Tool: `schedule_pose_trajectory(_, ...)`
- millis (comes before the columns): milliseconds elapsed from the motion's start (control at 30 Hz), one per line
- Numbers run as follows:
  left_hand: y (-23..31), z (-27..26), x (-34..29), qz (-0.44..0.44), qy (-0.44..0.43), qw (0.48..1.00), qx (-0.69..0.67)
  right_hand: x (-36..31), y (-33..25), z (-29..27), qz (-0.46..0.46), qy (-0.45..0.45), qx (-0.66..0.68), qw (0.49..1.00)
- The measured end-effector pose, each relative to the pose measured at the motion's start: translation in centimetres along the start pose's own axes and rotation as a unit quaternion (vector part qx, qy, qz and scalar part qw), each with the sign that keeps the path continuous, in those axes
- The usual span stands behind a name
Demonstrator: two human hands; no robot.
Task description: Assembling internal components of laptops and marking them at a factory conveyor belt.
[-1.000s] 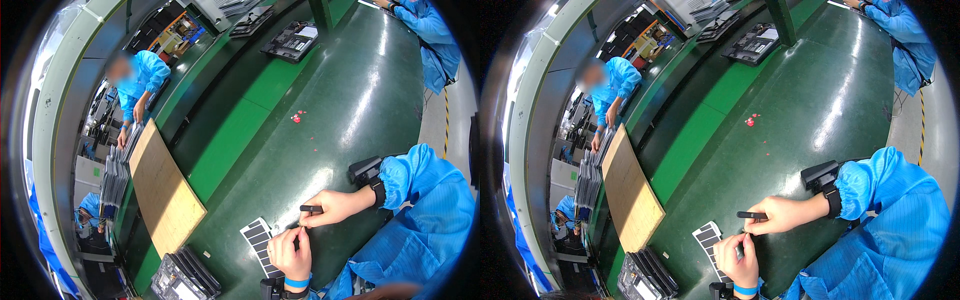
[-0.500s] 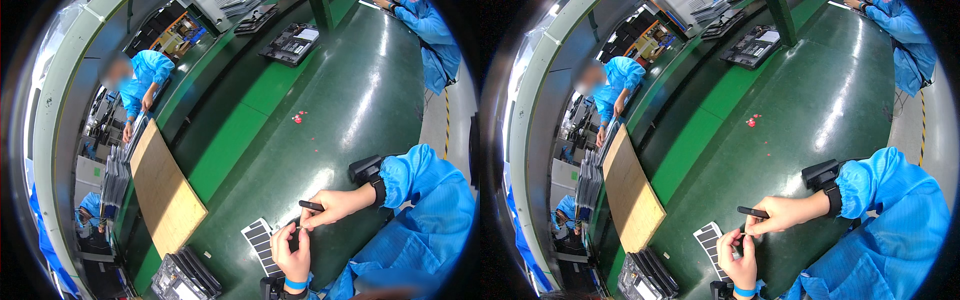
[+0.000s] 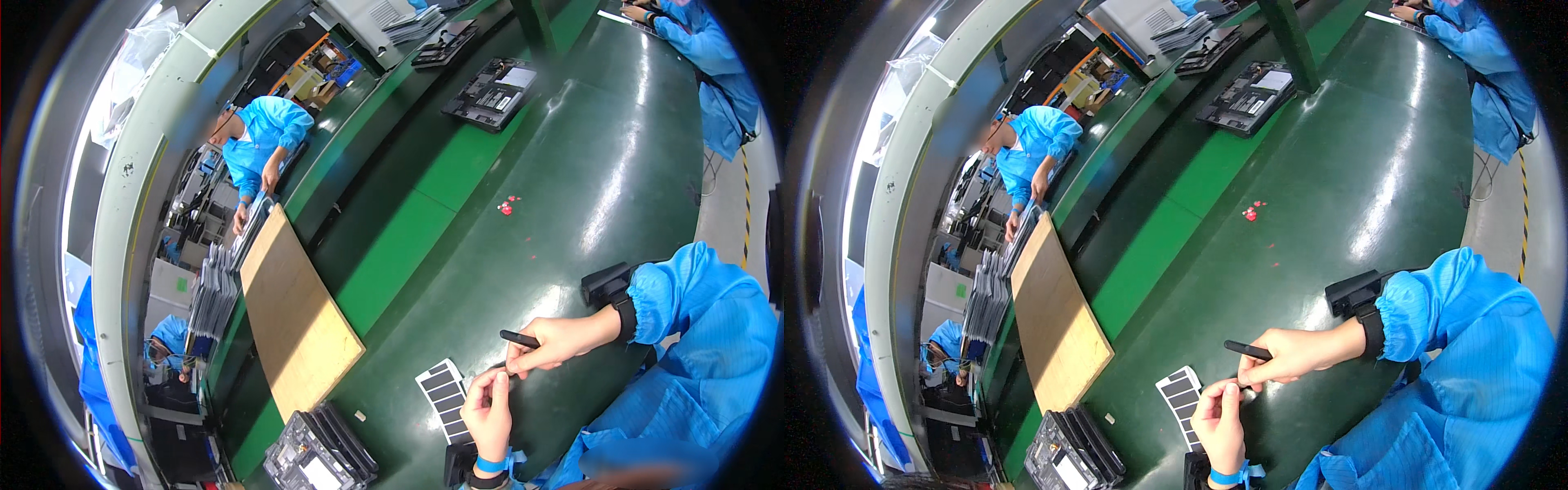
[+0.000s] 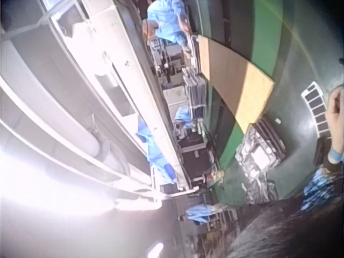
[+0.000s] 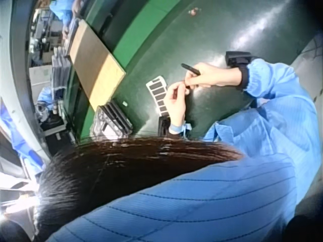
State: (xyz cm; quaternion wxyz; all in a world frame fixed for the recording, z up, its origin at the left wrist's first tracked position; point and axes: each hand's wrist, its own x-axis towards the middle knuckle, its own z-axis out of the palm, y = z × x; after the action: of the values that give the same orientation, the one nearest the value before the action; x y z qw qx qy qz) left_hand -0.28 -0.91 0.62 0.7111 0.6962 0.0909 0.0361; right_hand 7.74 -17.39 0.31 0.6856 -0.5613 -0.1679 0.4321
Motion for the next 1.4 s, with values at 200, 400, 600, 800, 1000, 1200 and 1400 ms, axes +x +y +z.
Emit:
schedule_pose_trajectory(200,0.17,0.15,0.21,-0.016,0.038,0.999,-0.02,0.19,-0.13,-0.13,0.02,-0.011,0.011,1.0)
schedule_pose_trajectory(400,0.02,0.03,0.34,-0.013,0.055,0.998,-0.025,0.25,0.07,0.04,-0.007,0.001,-0.04,0.999)
schedule_pose_trajectory(600,0.0,-0.01,0.38,-0.015,0.051,0.998,-0.028,0.27,0.19,0.12,-0.01,0.008,-0.035,0.999)
schedule_pose_trajectory(800,0.07,0.13,0.25,-0.012,0.049,0.998,-0.022,0.08,0.05,0.07,0.0,0.002,-0.028,1.0)
schedule_pose_trajectory(1000,-0.21,0.11,0.04,0.01,0.047,0.999,-0.002,-0.12,-0.04,0.25,-0.007,0.003,-0.049,0.999)
schedule_pose_trajectory(1200,-0.09,-0.1,0.17,0.002,0.047,0.999,-0.007,0.29,0.26,0.17,-0.006,0.001,-0.057,0.998)
schedule_pose_trajectory(1400,0.2,-0.35,0.74,0.006,0.044,0.999,-0.021,0.8,-0.19,-0.17,-0.017,0.003,-0.064,0.998)
